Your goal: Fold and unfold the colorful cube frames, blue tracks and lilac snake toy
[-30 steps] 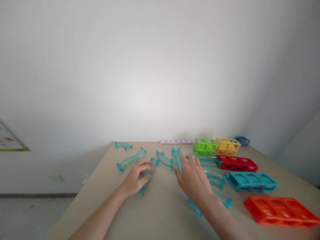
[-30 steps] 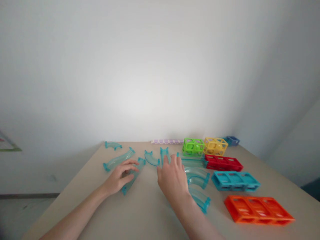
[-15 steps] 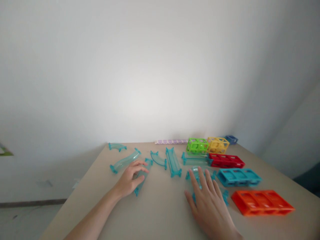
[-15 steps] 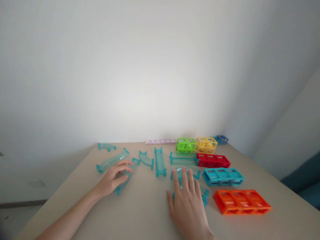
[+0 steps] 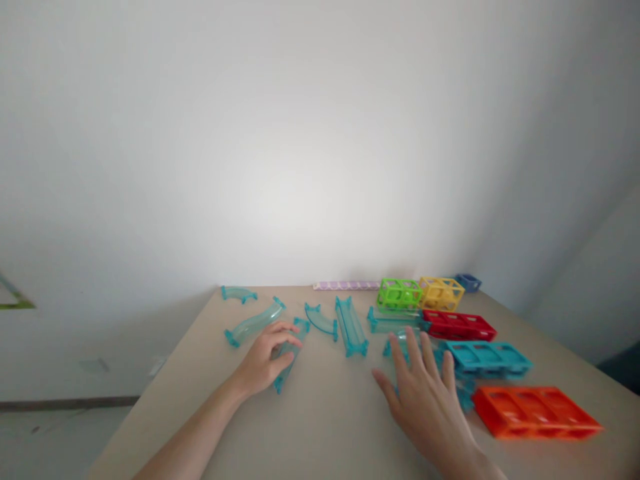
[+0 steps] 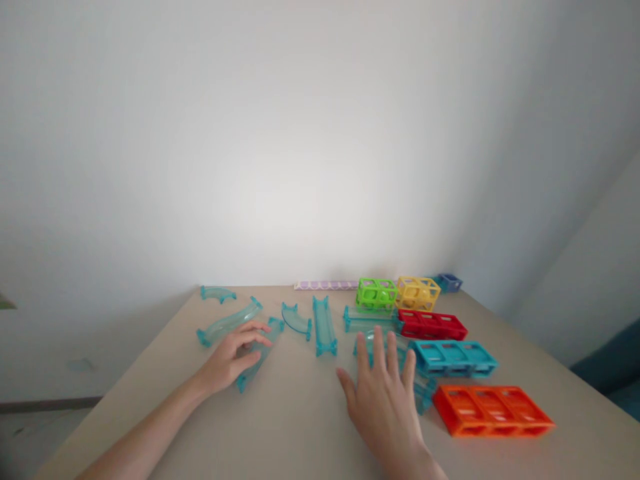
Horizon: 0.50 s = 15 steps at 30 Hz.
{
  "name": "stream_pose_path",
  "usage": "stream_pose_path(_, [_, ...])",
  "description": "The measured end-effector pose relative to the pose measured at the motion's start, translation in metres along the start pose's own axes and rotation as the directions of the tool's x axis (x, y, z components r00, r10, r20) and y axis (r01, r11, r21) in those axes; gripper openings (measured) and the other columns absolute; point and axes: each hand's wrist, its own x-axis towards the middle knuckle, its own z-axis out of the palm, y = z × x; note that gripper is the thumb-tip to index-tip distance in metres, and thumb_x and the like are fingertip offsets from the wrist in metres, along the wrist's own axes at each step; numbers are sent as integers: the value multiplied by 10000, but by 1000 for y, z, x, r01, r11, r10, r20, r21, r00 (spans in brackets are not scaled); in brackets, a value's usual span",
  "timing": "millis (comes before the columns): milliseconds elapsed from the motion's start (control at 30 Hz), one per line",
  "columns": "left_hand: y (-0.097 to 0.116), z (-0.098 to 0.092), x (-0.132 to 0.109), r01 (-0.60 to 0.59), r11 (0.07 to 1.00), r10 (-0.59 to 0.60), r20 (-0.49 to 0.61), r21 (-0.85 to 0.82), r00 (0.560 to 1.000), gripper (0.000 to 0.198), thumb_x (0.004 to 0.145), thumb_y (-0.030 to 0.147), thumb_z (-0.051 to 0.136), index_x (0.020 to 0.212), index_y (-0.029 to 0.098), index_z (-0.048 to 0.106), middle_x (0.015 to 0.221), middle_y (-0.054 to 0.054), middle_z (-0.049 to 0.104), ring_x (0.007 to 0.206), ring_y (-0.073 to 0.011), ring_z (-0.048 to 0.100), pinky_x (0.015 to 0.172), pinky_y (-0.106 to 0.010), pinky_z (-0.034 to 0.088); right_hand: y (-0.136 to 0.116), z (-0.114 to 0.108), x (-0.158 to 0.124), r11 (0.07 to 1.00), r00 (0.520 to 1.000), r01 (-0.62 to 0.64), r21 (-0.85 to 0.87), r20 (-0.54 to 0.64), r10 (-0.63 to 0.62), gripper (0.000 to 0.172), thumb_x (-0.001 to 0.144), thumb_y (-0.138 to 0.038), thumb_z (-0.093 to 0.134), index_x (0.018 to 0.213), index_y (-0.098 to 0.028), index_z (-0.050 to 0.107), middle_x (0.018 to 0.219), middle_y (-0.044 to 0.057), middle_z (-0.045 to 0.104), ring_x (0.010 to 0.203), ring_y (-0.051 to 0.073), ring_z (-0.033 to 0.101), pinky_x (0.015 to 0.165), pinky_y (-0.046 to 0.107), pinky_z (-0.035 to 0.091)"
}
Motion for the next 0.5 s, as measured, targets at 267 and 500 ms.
stream_pose_path(267, [-1, 0, 0, 11, 1000, -11, 14, 4, 1000, 199, 766, 212, 580, 907, 214, 720, 1214, -80, 590, 1102, -261, 530, 869, -353, 412, -73, 4, 43, 980, 979, 152, 126, 117, -167, 513, 859, -18, 363, 1352, -77, 491, 1318, 218, 553, 1269, 294, 468, 1091, 554, 262])
stream_pose_path(500, [-1, 0, 1, 19, 1000, -19, 14, -7, 1000, 201, 772, 229, 585, 921, 213, 719, 1220, -91, 583, 1142, -267, 512, 950, -389, 369, -76, 7, 57, 995, 990, 21, 95, 136, -34, 513, 847, 32, 339, 1324, -54, 509, 1269, 228, 585, 1237, 304, 498, 1067, 569, 284])
